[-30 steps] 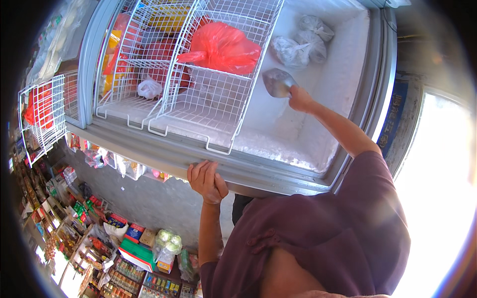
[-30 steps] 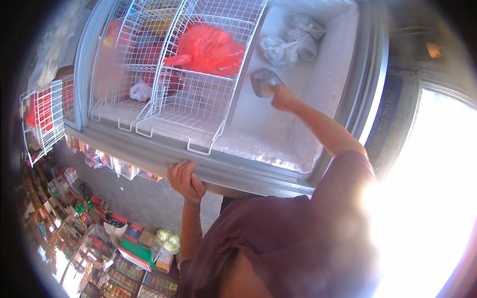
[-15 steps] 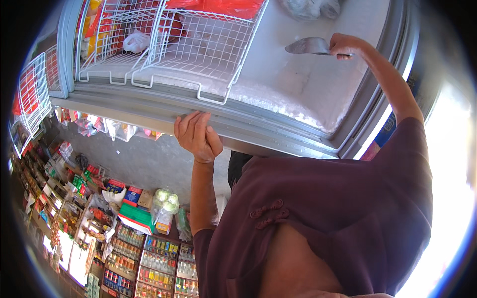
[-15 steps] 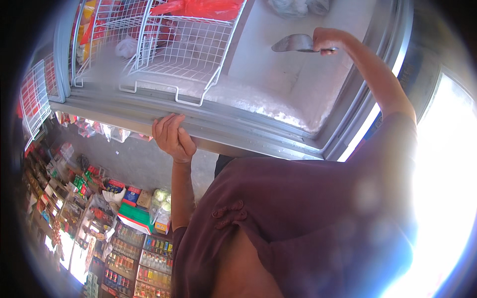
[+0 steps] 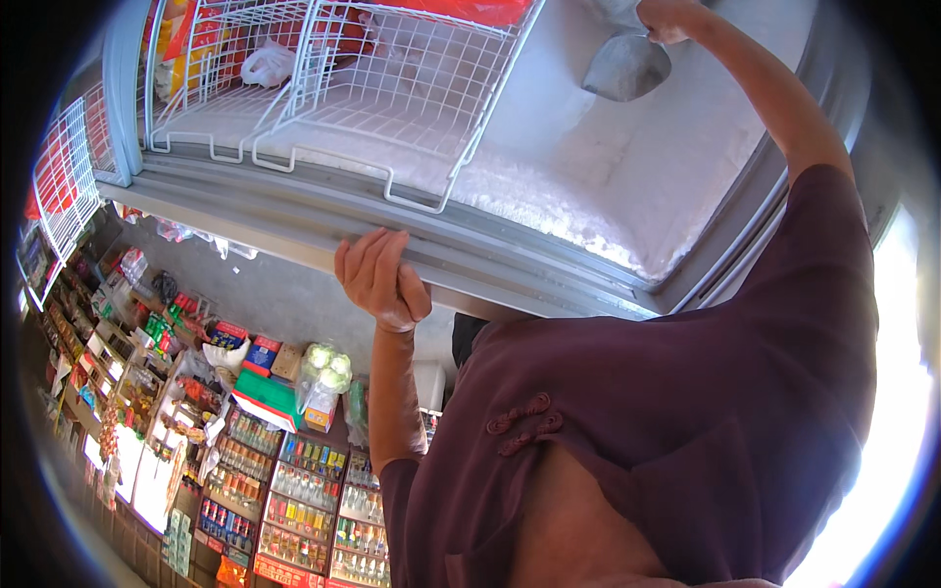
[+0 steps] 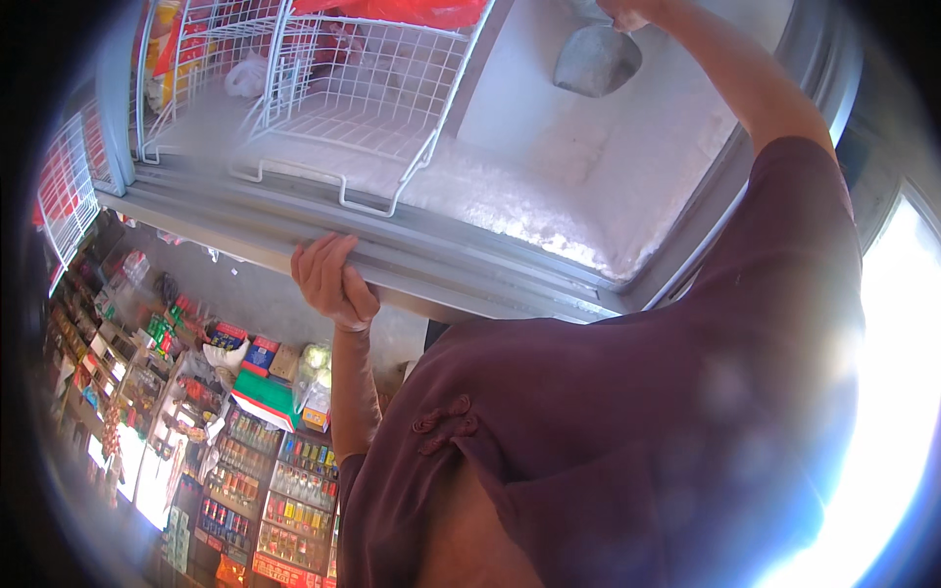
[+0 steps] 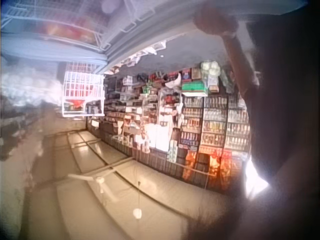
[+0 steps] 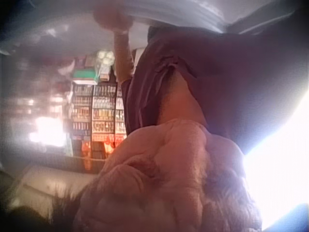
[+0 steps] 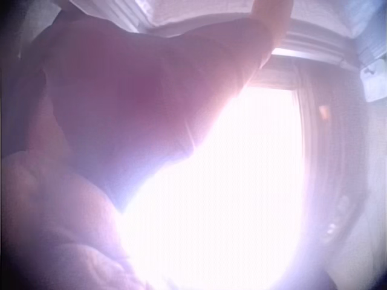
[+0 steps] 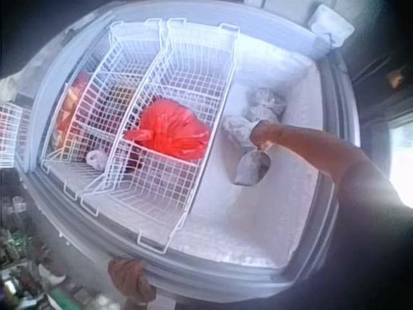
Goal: The person scoops ice from a chest freezer using a metal scoop, removes the ice, and discards it outside. The person repeats the scooping and discarding process multiple times.
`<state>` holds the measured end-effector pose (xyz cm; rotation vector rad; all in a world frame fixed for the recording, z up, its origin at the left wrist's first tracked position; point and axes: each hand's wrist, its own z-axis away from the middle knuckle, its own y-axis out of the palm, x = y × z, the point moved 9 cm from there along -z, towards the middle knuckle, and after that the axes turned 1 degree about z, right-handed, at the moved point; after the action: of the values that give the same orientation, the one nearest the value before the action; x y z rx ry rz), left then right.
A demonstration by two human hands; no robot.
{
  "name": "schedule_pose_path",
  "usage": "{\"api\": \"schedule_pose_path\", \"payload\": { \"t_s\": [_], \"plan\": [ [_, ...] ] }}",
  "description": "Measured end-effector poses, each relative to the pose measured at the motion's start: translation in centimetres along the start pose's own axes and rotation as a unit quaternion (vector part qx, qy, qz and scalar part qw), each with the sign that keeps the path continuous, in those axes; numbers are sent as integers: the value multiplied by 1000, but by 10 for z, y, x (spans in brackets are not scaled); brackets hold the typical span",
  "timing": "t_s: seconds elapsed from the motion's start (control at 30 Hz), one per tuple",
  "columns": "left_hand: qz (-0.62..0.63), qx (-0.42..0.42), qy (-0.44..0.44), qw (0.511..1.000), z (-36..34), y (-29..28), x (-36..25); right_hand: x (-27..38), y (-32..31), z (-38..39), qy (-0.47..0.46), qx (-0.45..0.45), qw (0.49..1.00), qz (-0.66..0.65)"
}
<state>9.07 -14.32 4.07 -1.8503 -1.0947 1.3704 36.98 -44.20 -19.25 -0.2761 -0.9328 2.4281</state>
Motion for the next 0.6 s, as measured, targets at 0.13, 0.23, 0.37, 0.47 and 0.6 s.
{"api": "schedule_pose_path", "payload": {
  "t_s": [0.13,0.23,0.37,0.47,0.6],
  "plan": [
    [-4,13,-10,1000,0,2,2,33,23,-14,-42,18,999,3],
    [-12,26,-17,999,4,3,3,71,30,-11,-57,42,998,-3],
    [-14,37,-18,999,0,6,3,107,67,-13,-97,59,992,-59],
    [-11,44,-23,999,0,6,3,103,72,-19,-100,47,992,-57],
    [-7,42,-34,999,0,6,4,98,86,-28,-70,-1,996,-46]
  ]
}}
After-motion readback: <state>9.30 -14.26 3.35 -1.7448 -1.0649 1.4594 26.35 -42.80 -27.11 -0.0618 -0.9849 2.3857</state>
